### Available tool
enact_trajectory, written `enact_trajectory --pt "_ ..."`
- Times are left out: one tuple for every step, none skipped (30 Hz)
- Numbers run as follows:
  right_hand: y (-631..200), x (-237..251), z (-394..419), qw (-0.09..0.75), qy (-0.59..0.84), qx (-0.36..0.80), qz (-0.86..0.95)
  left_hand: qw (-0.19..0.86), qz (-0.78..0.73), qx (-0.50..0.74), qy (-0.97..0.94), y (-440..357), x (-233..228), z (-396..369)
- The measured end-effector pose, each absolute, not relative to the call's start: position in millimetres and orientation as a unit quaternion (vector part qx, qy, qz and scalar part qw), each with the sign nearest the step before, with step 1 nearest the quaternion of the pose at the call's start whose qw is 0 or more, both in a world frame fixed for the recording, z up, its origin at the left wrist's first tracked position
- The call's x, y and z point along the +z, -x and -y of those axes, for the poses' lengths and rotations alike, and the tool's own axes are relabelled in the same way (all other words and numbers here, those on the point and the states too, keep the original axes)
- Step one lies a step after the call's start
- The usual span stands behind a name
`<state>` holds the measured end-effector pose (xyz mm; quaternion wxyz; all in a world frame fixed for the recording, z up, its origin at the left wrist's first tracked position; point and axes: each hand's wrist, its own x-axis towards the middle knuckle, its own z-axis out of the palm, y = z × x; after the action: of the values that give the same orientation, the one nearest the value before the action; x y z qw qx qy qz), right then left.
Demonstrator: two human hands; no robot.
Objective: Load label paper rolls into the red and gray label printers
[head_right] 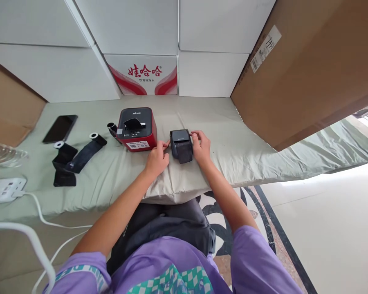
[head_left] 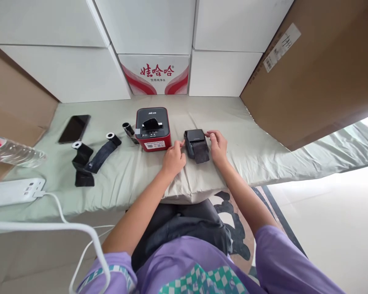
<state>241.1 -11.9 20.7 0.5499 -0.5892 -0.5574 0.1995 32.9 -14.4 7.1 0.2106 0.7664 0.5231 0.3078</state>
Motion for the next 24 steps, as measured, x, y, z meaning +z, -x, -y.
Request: enact_trajectory --pt "-241.9 21.2 10.9 0.558 0.574 0.205 0.563 0.213 -0.524 0.308 -0.765 -32.8 7.3 14.3" --pt "-242.9 21.8 9.2 0.566 0.555 0.216 0.57 0.215 -0.526 0.308 -0.763 -32.8 7.6 14.3" --pt "-243.9 22.4 7.1 0.572 0.536 0.232 0.576 0.218 -0.528 0.308 -0.761 -32.7 8.1 14.2" --pt "-244.9 23.2 4.6 0.573 0.519 0.249 0.583 0.22 -0.53 0.307 -0.759 -32.7 8.6 14.2" --pt "-245.9 24.3 1.9 0.57 0.507 0.263 0.59 0.22 -0.532 0.307 -0.758 -32.6 9.1 14.2" --pt "-246.7 25.6 -0.9 0.562 0.501 0.273 0.598 0.22 -0.534 0.305 -0.757 -32.6 9.5 14.3" --pt "-247.4 27.2 -3.7 0.55 0.504 0.277 0.606 0.219 -0.537 0.304 -0.756 -32.5 9.7 14.3" --pt "-248.0 29.2 -6.6 0.535 0.515 0.273 0.612 0.216 -0.54 0.302 -0.755 -32.4 9.8 14.4" --pt "-248.6 31.6 -9.5 0.514 0.532 0.261 0.621 0.214 -0.542 0.302 -0.754 -32.3 9.7 14.4" --pt "-249.0 34.5 -12.5 0.485 0.553 0.244 0.633 0.212 -0.544 0.303 -0.753 -32.2 9.6 14.4" --pt "-249.2 38.0 -15.6 0.446 0.575 0.222 0.649 0.212 -0.544 0.305 -0.753 -32.1 9.3 14.4" --pt "-249.2 42.1 -19.0 0.401 0.596 0.197 0.667 0.214 -0.542 0.308 -0.752 -32.0 9.0 14.4" --pt "-248.8 46.9 -22.5 0.349 0.615 0.174 0.685 0.218 -0.539 0.311 -0.752 -32.0 8.7 14.4" --pt "-247.9 52.2 -26.4 0.295 0.629 0.156 0.702 0.223 -0.536 0.313 -0.751 -31.9 8.4 14.3" --pt "-246.4 57.9 -30.7 0.242 0.64 0.144 0.715 0.228 -0.534 0.314 -0.751 -31.8 8.2 14.2" --pt "-244.4 64.0 -35.2 0.193 0.648 0.138 0.723 0.231 -0.533 0.314 -0.751 -31.7 8.1 14.0" --pt "-241.7 70.1 -40.0 0.147 0.657 0.137 0.727 0.232 -0.533 0.314 -0.751 -31.6 8.0 13.8" --pt "-238.5 76.0 -44.8 0.103 0.664 0.141 0.727 0.233 -0.534 0.313 -0.75 -31.5 7.8 13.6" --pt "-234.8 81.4 -49.4 0.062 0.671 0.146 0.724 0.235 -0.534 0.312 -0.75 -31.4 7.7 13.2" --pt "-230.9 86.2 -53.5 0.027 0.677 0.15 0.72 0.237 -0.535 0.313 -0.748 -31.4 7.5 12.9" --pt "-227.1 90.0 -56.9 -0.003 0.679 0.149 0.719 0.241 -0.535 0.316 -0.746 -31.3 7.2 12.5" --pt "-223.8 92.8 -59.6 -0.024 0.679 0.141 0.72 0.247 -0.534 0.318 -0.744 -31.3 7.0 12.1" --pt "-221.5 94.5 -61.5 -0.037 0.674 0.129 0.727 0.251 -0.534 0.32 -0.741 -31.4 6.8 11.8" --pt "-220.6 95.2 -62.9 -0.043 0.664 0.117 0.737 0.255 -0.535 0.32 -0.739 -31.5 6.7 11.6"
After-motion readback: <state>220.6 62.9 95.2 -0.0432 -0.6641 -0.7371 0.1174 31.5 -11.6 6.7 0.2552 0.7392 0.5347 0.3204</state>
